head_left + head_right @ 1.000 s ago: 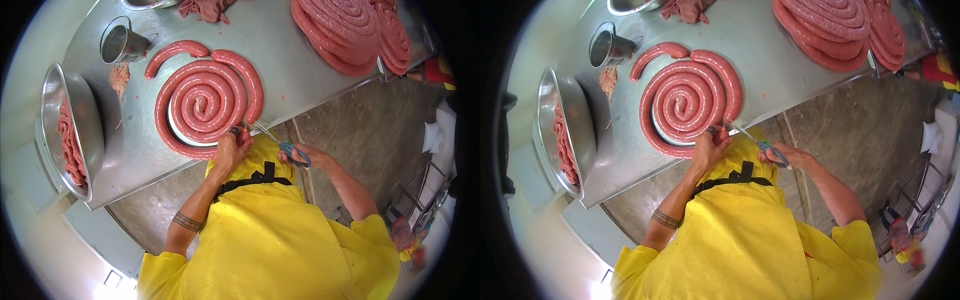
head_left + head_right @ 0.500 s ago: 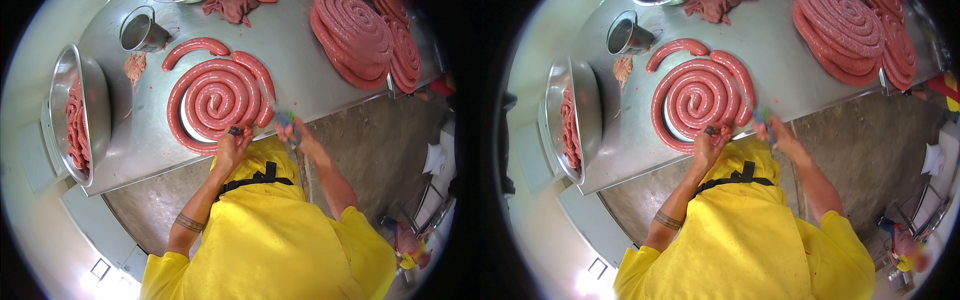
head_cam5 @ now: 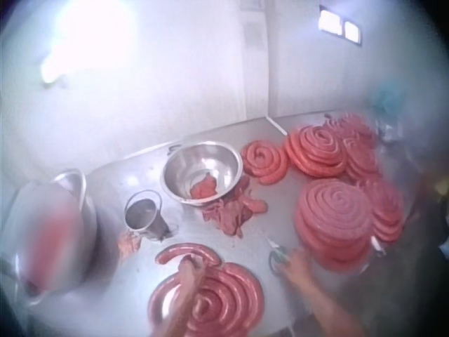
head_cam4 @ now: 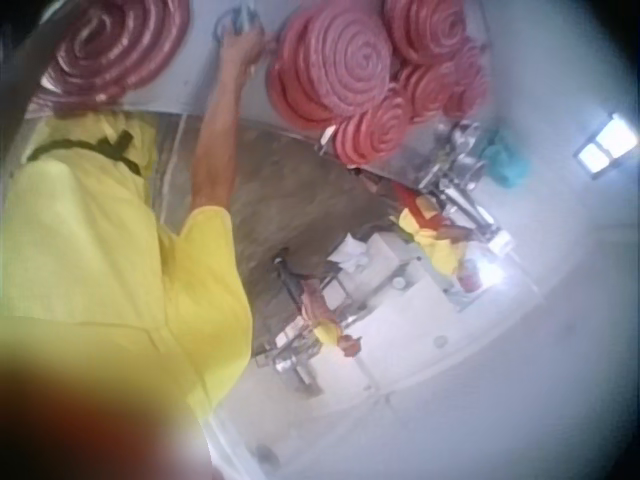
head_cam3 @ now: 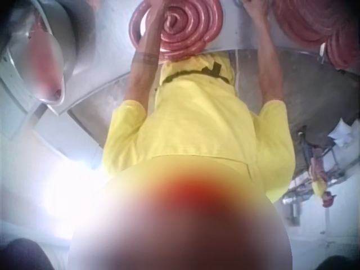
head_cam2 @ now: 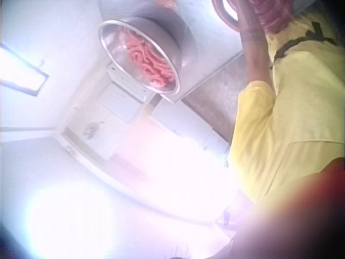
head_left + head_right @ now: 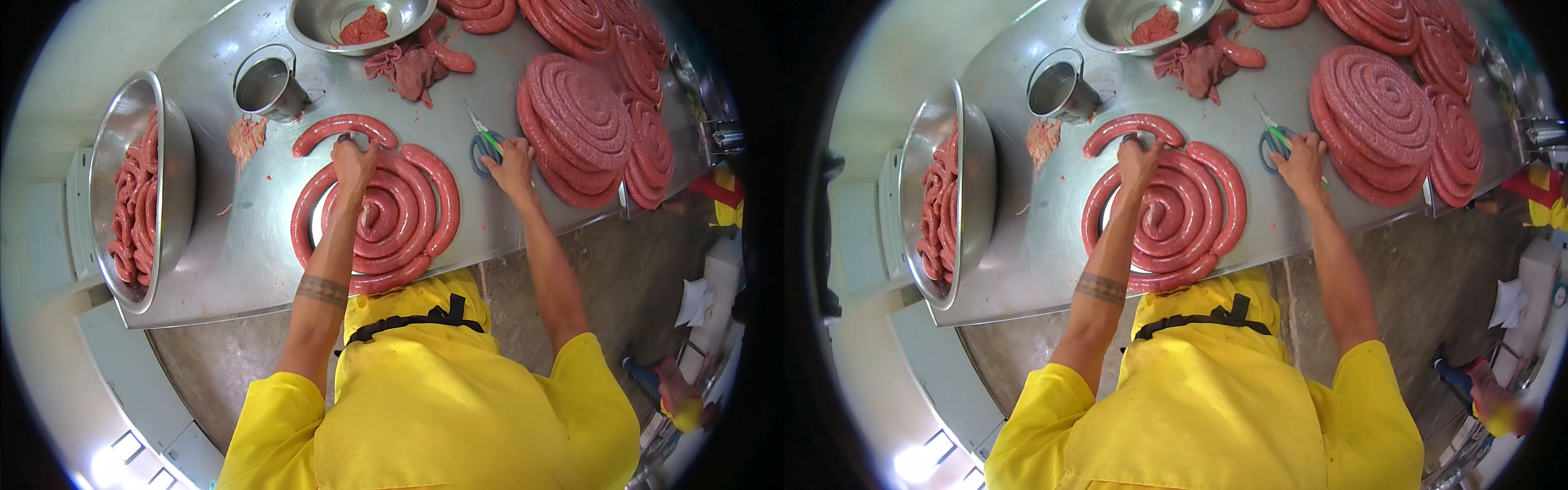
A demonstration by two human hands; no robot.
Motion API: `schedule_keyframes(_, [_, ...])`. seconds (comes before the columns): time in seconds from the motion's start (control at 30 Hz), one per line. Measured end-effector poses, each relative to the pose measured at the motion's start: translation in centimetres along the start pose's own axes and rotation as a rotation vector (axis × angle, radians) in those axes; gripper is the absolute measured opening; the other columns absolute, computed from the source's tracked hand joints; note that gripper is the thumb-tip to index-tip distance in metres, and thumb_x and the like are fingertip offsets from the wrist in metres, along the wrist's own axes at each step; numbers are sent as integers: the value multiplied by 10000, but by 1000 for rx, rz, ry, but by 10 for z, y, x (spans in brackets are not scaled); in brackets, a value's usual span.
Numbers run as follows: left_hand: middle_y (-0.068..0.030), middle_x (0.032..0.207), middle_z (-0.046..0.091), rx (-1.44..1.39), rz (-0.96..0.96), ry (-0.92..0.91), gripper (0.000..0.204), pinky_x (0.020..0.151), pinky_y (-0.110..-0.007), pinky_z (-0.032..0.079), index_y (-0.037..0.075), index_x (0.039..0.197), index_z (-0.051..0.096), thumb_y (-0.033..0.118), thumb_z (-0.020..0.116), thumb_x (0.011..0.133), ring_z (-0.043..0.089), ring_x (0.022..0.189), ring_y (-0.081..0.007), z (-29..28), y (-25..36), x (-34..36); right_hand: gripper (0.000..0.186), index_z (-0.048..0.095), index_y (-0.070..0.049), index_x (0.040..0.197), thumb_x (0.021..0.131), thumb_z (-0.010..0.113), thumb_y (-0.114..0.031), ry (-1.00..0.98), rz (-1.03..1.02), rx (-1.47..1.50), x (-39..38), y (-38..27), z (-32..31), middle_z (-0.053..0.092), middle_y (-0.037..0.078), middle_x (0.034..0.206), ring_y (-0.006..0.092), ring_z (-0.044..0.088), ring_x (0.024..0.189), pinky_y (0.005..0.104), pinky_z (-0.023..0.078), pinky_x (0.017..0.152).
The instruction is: The person coils long links of raw sausage into spiral shapes on a stainless steel table. They use a green-handled tool to prick the sausage casing and scissors to cut the links into segments. The finished spirals are stacked on the table.
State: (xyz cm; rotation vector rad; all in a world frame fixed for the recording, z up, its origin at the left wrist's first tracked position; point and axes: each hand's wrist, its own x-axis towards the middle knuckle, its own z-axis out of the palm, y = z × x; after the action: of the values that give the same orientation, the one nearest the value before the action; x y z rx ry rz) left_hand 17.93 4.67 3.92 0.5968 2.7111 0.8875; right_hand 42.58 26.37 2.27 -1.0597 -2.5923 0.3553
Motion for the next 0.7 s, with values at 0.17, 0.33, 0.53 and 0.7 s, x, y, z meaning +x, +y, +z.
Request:
schedule_keyframes(0.17, [-379,1356,410,38,-283,-12,661,1049,-552,400,-143,1110,639,459,701,842,410,1268,-519,47,23,34,424,644,23,1165,830,785,-196,-115,-23,379,8,-45,13,635,182,1110,350,634,1001,419,502,894])
schedule_keyframes(0.33, [-360,1214,585,-137,-265,84,599,981,-479,474,-136,1029,668,420,737,819,594,1108,-440,73,36,32,486,598,16,1259,821,723,-151,-328,48,807,31,-97,61,646,229,1182,367,640,1108,417,501,972])
schedule_keyframes(0.53, [-205,954,709,-520,-219,7,476,756,-431,529,-87,1072,646,318,749,842,685,819,-310,77,42,30,449,612,-7,1260,832,668,-131,-541,107,966,88,-103,92,686,120,1047,229,659,961,337,515,808])
schedule_keyframes(0.7, [-99,865,671,-1217,-541,-357,308,673,-349,511,-48,1073,655,246,640,981,637,746,-183,75,33,33,428,637,-50,1256,877,744,-216,-886,292,1144,108,-94,74,632,-34,898,67,554,768,236,399,615])
